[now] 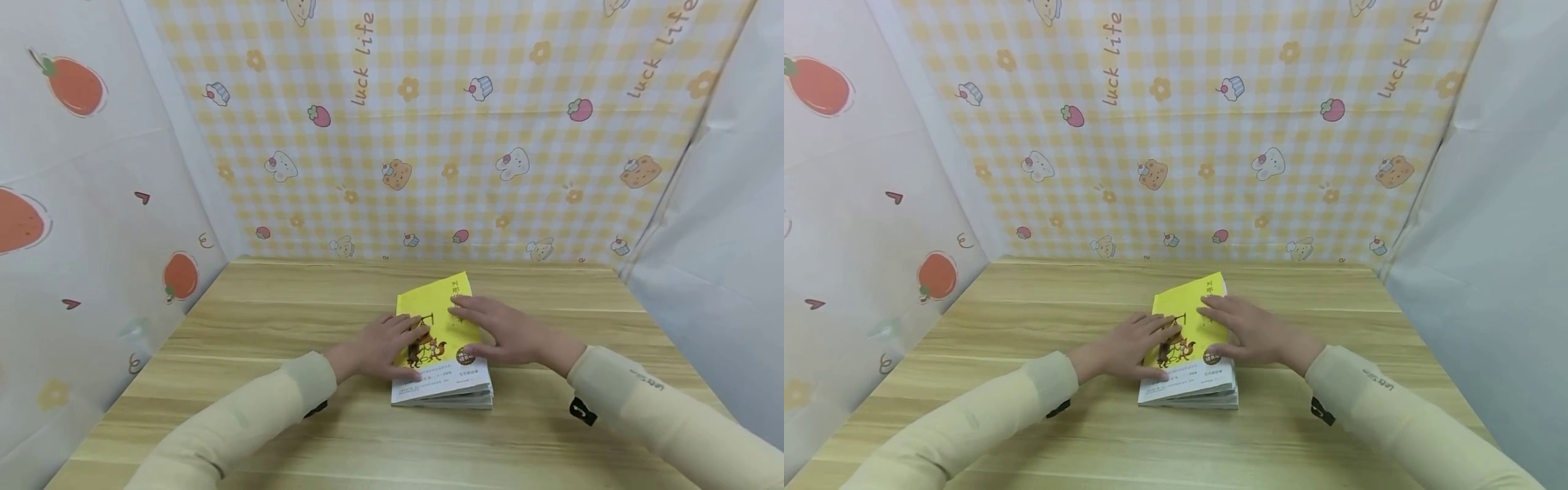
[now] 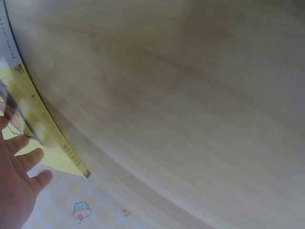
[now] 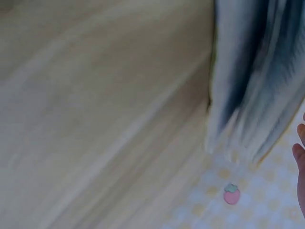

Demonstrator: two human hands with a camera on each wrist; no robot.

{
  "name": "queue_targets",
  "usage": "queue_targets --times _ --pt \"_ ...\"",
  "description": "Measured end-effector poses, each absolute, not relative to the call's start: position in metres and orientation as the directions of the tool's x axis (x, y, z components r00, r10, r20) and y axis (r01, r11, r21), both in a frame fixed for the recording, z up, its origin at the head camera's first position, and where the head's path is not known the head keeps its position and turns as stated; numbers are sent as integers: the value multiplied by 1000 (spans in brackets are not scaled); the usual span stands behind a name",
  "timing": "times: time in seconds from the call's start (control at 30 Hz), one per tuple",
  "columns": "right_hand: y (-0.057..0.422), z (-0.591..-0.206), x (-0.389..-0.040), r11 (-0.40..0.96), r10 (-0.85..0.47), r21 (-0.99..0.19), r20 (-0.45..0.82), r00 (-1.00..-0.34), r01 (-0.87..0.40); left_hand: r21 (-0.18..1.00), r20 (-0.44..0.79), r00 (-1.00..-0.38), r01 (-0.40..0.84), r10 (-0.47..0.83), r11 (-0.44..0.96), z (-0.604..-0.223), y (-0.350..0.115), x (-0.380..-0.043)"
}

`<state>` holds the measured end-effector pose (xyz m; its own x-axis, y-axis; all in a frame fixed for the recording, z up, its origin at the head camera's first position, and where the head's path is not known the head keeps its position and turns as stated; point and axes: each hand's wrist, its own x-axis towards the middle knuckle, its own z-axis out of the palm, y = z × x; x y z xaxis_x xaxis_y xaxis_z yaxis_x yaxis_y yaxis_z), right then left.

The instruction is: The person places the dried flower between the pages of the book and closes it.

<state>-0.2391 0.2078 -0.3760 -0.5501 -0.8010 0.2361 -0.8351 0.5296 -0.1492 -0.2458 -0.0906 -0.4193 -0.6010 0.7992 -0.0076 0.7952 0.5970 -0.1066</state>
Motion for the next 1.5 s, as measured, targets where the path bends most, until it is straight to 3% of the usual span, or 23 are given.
queue_targets --times 0.3,0.67,0.97,1.5 --pt "217 -401 -232 571 -811 -86 95 -577 -816 -187 -55 -573 811 818 555 -426 -98 -246" --pt "226 -430 -231 551 -830 -82 50 -555 -831 -185 -78 -575 811 815 555 -427 -100 -246" --pt "228 -436 -230 522 -850 -66 42 -525 -850 -207 -81 -552 824 830 528 -428 -102 -249" --pt "226 -439 -234 529 -848 -46 11 -530 -847 -201 -83 -536 835 840 513 -430 -104 -251"
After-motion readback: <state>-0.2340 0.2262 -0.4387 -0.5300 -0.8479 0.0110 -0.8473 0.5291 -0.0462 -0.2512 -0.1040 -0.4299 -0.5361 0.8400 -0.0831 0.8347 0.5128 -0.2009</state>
